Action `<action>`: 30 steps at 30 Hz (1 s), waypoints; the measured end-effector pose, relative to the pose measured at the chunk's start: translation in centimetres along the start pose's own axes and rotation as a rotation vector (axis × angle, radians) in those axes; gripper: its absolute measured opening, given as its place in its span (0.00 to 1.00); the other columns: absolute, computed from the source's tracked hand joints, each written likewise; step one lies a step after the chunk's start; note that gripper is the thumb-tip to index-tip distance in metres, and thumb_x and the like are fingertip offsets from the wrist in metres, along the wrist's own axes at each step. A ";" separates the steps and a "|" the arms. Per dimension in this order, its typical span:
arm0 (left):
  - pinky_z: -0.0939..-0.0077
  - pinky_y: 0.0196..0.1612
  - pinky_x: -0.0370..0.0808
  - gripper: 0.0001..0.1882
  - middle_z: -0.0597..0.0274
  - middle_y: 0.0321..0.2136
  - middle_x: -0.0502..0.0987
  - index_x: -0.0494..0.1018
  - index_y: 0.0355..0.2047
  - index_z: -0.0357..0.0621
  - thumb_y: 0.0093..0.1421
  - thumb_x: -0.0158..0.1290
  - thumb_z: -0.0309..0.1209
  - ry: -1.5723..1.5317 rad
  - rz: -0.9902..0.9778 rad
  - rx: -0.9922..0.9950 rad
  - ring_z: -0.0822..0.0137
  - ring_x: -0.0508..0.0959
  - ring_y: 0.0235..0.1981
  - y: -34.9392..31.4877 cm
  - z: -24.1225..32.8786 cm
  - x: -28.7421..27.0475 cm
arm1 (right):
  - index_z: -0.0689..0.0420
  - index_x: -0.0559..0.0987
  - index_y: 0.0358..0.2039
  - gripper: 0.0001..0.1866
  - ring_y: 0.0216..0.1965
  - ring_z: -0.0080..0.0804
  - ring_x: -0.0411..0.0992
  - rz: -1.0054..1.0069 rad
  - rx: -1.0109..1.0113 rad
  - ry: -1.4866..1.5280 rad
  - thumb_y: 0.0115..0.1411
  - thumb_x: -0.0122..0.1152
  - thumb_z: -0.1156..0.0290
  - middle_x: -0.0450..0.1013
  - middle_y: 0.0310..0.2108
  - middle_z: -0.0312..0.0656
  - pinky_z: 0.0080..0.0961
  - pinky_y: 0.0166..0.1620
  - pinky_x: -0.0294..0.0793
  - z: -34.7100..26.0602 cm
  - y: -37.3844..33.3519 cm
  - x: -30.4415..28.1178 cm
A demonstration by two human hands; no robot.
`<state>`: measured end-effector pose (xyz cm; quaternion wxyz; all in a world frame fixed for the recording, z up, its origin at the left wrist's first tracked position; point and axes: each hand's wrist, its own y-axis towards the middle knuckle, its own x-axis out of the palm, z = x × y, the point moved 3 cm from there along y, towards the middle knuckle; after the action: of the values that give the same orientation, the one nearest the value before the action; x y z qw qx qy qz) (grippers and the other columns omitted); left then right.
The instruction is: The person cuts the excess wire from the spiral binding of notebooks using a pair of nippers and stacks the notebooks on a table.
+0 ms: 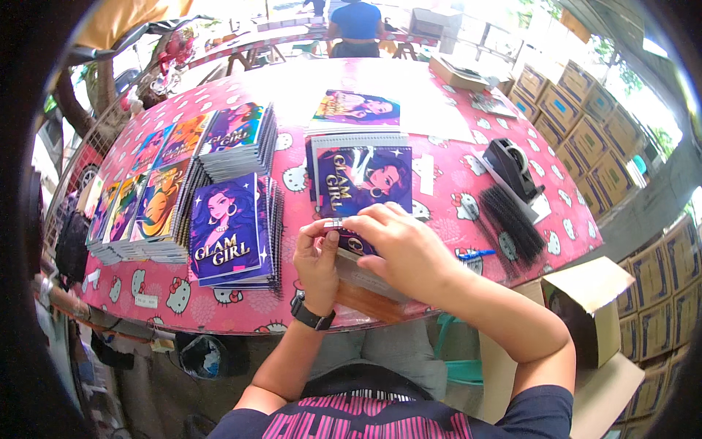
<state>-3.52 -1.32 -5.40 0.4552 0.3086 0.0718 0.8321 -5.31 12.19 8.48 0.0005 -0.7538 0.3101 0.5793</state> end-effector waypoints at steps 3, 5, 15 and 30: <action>0.79 0.42 0.70 0.10 0.66 0.36 0.72 0.72 0.41 0.37 0.58 0.57 0.20 -0.011 0.074 0.018 0.76 0.72 0.37 -1.4 0.0 0.4 | 0.61 0.75 0.42 0.19 0.44 0.42 0.70 0.071 -0.009 -0.141 0.48 0.64 0.76 0.71 0.39 0.44 0.33 0.48 0.72 0.6 -0.2 2.1; 0.83 0.39 0.69 0.11 0.66 0.37 0.73 0.71 0.43 0.38 0.59 0.56 0.21 -0.099 0.028 -0.088 0.78 0.72 0.37 -1.7 -0.1 -0.1 | 0.61 0.76 0.39 0.15 0.43 0.40 0.70 0.132 -0.045 -0.265 0.47 0.63 0.77 0.70 0.38 0.43 0.32 0.43 0.74 0.3 -0.3 2.6; 0.83 0.39 0.72 0.11 0.65 0.34 0.77 0.74 0.39 0.39 0.56 0.59 0.18 -0.284 -0.080 -0.190 0.76 0.75 0.34 -0.9 0.6 -1.6 | 0.61 0.76 0.38 0.11 0.40 0.44 0.70 0.042 -0.066 -0.075 0.53 0.60 0.77 0.71 0.34 0.45 0.36 0.43 0.72 1.1 1.4 4.1; 0.80 0.41 0.74 0.09 0.64 0.35 0.77 0.75 0.37 0.38 0.55 0.60 0.18 -0.139 -0.103 -0.069 0.74 0.76 0.35 -1.1 0.3 -2.1 | 0.60 0.74 0.30 0.12 0.40 0.43 0.68 0.106 -0.061 -0.078 0.50 0.65 0.68 0.68 0.31 0.44 0.36 0.42 0.73 -0.5 1.6 4.2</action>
<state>-1.75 -2.44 -6.50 0.5116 0.3457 0.0270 0.7861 -5.03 8.72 5.60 -0.0410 -0.7129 0.3316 0.6165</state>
